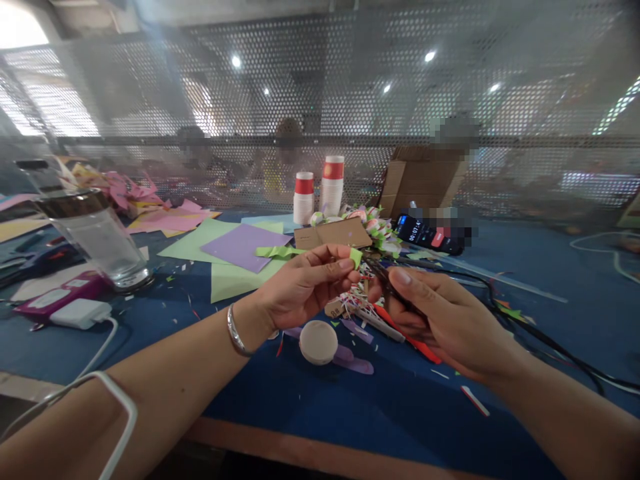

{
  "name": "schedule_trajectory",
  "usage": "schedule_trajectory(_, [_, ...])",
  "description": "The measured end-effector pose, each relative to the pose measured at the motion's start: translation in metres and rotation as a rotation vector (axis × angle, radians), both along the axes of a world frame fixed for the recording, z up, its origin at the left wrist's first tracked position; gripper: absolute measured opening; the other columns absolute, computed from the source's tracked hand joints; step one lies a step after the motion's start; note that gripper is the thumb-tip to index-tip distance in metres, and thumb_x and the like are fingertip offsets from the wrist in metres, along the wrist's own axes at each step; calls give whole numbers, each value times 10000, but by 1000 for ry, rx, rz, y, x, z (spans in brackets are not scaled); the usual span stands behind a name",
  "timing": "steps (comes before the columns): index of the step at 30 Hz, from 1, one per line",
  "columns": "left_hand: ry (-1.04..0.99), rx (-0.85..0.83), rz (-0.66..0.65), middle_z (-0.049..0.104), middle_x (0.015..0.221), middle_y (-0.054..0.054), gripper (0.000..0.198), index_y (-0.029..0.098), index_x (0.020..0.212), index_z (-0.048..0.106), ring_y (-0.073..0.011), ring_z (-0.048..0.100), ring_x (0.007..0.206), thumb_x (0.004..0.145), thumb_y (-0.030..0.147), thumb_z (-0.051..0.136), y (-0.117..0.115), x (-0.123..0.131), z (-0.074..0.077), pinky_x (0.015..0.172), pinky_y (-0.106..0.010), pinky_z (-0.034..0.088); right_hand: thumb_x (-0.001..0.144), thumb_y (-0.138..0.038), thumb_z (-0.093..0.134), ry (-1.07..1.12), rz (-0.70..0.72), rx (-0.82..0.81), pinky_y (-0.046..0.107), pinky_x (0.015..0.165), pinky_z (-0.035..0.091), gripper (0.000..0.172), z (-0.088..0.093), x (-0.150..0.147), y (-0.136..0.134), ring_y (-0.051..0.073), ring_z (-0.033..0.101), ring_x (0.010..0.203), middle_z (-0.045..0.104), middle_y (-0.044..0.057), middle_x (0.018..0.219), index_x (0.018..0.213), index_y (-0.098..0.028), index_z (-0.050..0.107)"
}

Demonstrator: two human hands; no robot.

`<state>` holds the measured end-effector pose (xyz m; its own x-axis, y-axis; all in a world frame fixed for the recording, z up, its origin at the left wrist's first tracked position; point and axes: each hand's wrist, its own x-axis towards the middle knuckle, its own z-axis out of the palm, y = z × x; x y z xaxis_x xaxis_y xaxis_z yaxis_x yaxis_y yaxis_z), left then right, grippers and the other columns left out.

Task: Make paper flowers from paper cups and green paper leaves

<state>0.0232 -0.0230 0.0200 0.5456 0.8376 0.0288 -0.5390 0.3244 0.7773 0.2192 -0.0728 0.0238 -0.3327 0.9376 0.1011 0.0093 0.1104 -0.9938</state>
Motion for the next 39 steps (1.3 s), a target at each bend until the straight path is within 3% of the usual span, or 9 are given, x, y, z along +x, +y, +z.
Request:
schedule_trajectory(10, [27,208,15,700,772,10,168,136,868,688,-78,711,715,803,117,842,4,-3,-4,724,-162,558,945,-660,620,25,57,8,238,416,113,520,1,0,-1,67,192,460,298,-84,504,721,-194,558])
schedule_trajectory(18, [168,463,105,707,768,9,208,142,855,712,-81,687,705,773,217,888,11,-2,-10,718,-200,544,922,-687,615,-31,56,-17,234,382,88,517,2,-1,-1,64,177,432,325,-88,504,772,-193,597])
schedule_trajectory(25, [212,484,84,689,728,13,212,149,823,682,-93,666,694,751,182,879,6,5,-10,713,-225,538,906,-679,643,-10,26,-60,237,398,112,520,-3,-3,0,71,200,449,346,-77,506,752,-183,633])
schedule_trajectory(39, [282,468,95,683,710,16,179,151,814,649,-92,680,673,789,162,826,8,6,-13,715,-234,540,882,-709,658,-40,-14,-108,226,428,104,551,-10,-2,3,64,177,474,296,-91,542,717,-193,554])
